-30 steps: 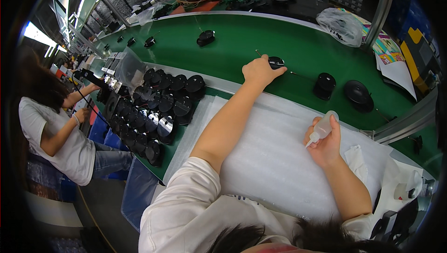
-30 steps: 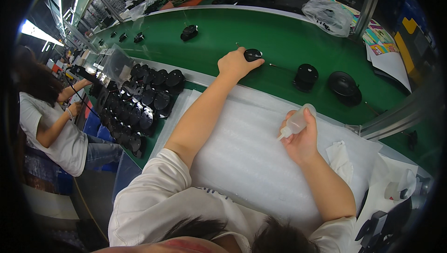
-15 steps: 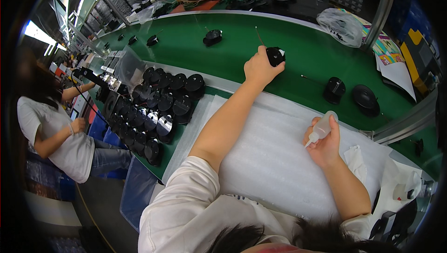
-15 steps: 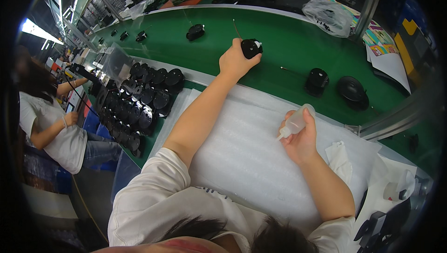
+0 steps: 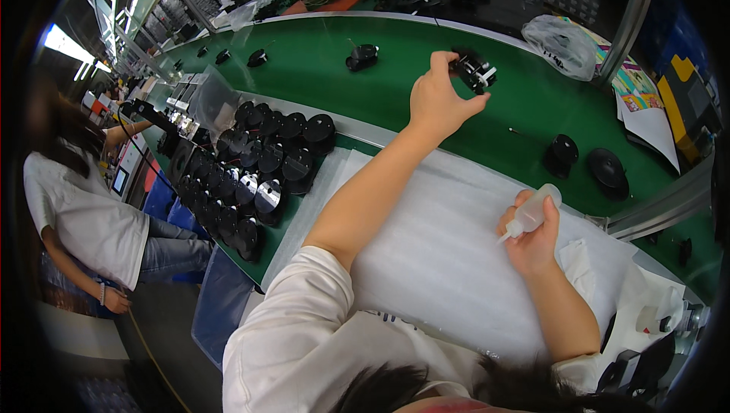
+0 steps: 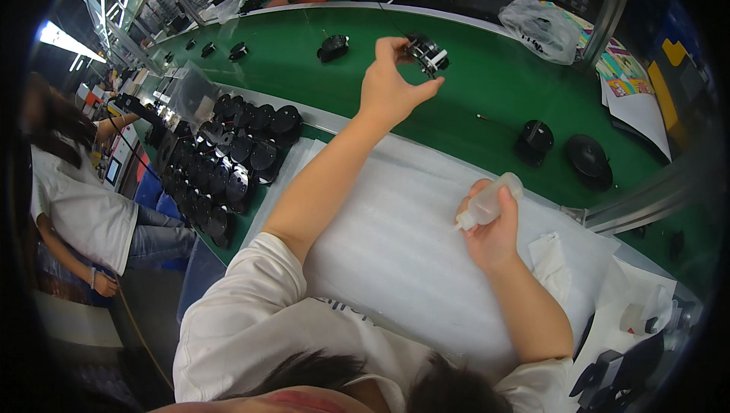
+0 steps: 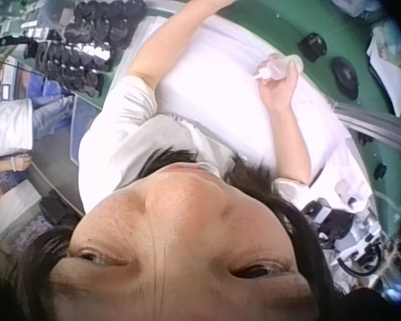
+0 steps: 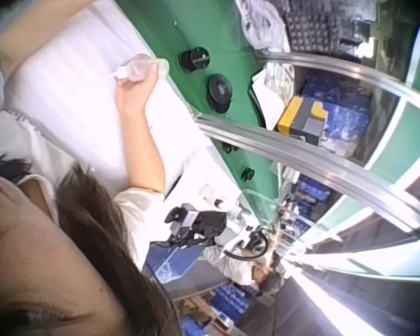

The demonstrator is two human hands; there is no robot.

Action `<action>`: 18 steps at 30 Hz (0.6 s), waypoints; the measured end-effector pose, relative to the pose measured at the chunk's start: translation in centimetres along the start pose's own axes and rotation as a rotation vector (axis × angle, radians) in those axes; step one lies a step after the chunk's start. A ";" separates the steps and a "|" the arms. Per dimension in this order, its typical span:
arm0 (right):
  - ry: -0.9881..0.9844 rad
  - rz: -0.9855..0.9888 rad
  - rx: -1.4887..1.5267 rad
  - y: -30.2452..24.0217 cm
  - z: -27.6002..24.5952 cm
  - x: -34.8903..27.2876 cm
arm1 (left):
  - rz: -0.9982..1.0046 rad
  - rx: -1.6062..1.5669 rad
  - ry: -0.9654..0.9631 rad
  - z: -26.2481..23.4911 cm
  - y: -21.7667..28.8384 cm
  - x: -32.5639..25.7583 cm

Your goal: Applying lubricant or adhesive from a squeeze bottle to internal components of a black circular lighting fixture.

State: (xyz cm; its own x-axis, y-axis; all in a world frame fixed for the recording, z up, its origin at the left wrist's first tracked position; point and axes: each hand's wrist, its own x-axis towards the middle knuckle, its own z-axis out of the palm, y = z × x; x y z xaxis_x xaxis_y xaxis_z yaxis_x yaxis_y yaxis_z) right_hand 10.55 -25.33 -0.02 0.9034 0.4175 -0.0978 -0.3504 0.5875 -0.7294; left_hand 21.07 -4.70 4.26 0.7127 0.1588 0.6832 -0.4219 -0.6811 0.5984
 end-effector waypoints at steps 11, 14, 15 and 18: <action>-0.116 -0.383 -0.267 -1.8 1.4 -1.6 | -0.157 -0.472 -0.217 -2.2 2.0 -6.2; -0.157 -0.475 -0.392 -2.2 2.1 -2.0 | -0.148 -0.383 -0.196 -1.9 0.8 -8.6; -0.150 -0.504 -0.416 -2.1 2.3 -2.0 | -0.158 -0.372 -0.184 -1.8 0.6 -8.7; -0.182 -0.444 -0.419 -1.8 1.3 -1.8 | -0.182 -0.356 -0.159 -0.7 -0.4 -8.5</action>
State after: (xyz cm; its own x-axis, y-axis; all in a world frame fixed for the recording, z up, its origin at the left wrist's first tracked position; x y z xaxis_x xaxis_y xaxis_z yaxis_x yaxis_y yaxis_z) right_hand 9.24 -26.21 2.34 0.8712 0.3291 0.3643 0.2073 0.4260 -0.8806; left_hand 14.76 -5.29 -1.51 0.8593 0.1225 0.4966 -0.4283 -0.3585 0.8295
